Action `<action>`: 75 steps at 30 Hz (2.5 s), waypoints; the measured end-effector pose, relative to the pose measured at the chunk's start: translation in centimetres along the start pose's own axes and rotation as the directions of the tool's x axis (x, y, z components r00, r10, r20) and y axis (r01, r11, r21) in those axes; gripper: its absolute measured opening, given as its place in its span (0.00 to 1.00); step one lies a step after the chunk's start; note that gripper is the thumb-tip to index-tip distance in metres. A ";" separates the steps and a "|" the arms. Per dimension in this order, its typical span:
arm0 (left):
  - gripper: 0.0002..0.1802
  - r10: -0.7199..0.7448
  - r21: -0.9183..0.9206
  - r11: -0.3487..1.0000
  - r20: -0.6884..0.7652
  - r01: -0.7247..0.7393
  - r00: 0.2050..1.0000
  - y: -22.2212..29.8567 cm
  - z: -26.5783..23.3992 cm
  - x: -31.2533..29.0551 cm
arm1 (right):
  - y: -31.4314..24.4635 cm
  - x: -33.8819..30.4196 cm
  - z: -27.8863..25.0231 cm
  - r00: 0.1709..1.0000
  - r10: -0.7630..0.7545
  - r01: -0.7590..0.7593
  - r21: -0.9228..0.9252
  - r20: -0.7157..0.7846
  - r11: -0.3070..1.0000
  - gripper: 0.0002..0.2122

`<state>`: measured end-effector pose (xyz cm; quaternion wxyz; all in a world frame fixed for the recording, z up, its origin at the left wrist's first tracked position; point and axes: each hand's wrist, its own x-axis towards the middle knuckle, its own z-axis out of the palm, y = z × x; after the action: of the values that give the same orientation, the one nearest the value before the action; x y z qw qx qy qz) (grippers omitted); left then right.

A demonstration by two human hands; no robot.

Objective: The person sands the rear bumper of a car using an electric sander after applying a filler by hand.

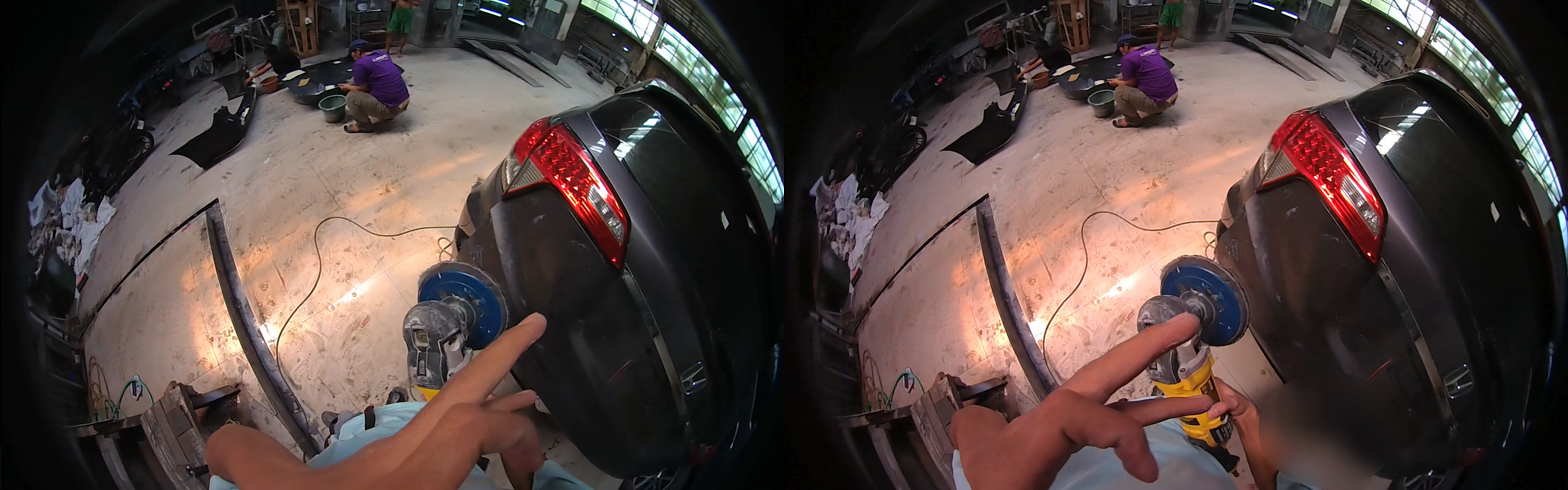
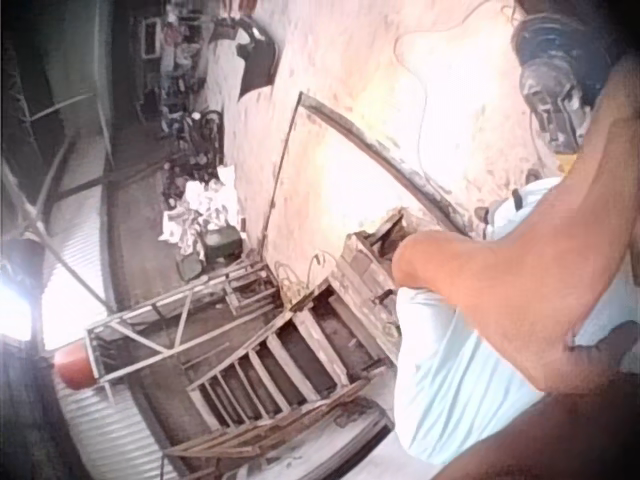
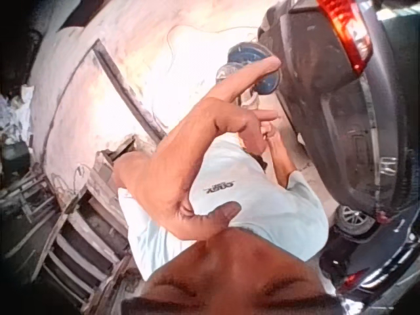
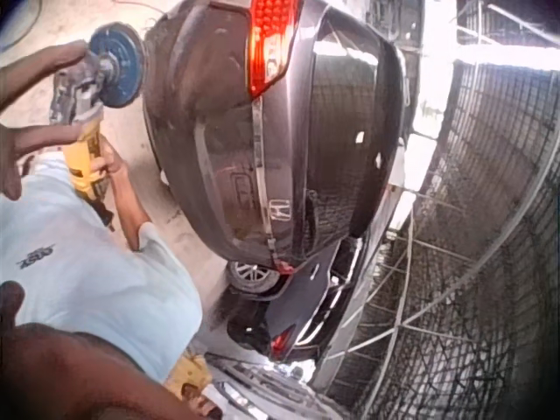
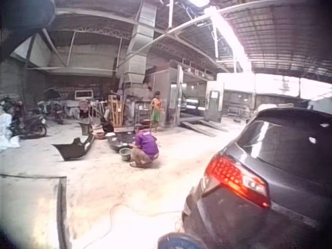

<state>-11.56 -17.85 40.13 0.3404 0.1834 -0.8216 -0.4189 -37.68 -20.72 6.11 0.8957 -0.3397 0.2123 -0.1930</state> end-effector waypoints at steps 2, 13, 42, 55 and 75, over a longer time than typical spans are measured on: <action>0.31 0.178 -0.140 0.968 -0.210 -0.209 0.961 -2.2 1.8 -1.3 | 0.4 1.0 -0.5 0.999 0.016 -0.015 -0.017 0.035 1.000 0.41; 0.29 0.108 -0.213 0.965 -0.221 -0.155 0.969 -2.7 2.0 -0.3 | -0.1 -0.1 0.1 1.000 0.007 -0.007 0.003 -0.018 1.000 0.41; 0.22 -0.439 -0.627 0.778 -0.593 -0.044 0.675 -8.5 2.5 -8.1 | -1.3 0.7 0.5 0.999 0.013 -0.013 0.000 -0.035 1.000 0.37; 0.44 -0.764 -0.968 0.246 -0.229 -0.055 0.603 -29.5 15.2 -9.2 | -3.2 3.6 0.6 0.994 0.024 -0.043 -0.181 -0.104 0.983 0.32; 0.50 -0.640 -0.974 0.035 -0.193 -0.224 0.743 -39.4 -2.5 -2.5 | -11.7 6.3 3.5 0.623 -0.761 -0.687 -0.594 -0.182 -0.420 0.43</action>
<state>-7.38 -40.76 8.14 0.5382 0.1549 -0.1078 -0.8214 -32.98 -30.11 15.03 -0.0981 -0.7920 0.5971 -0.0817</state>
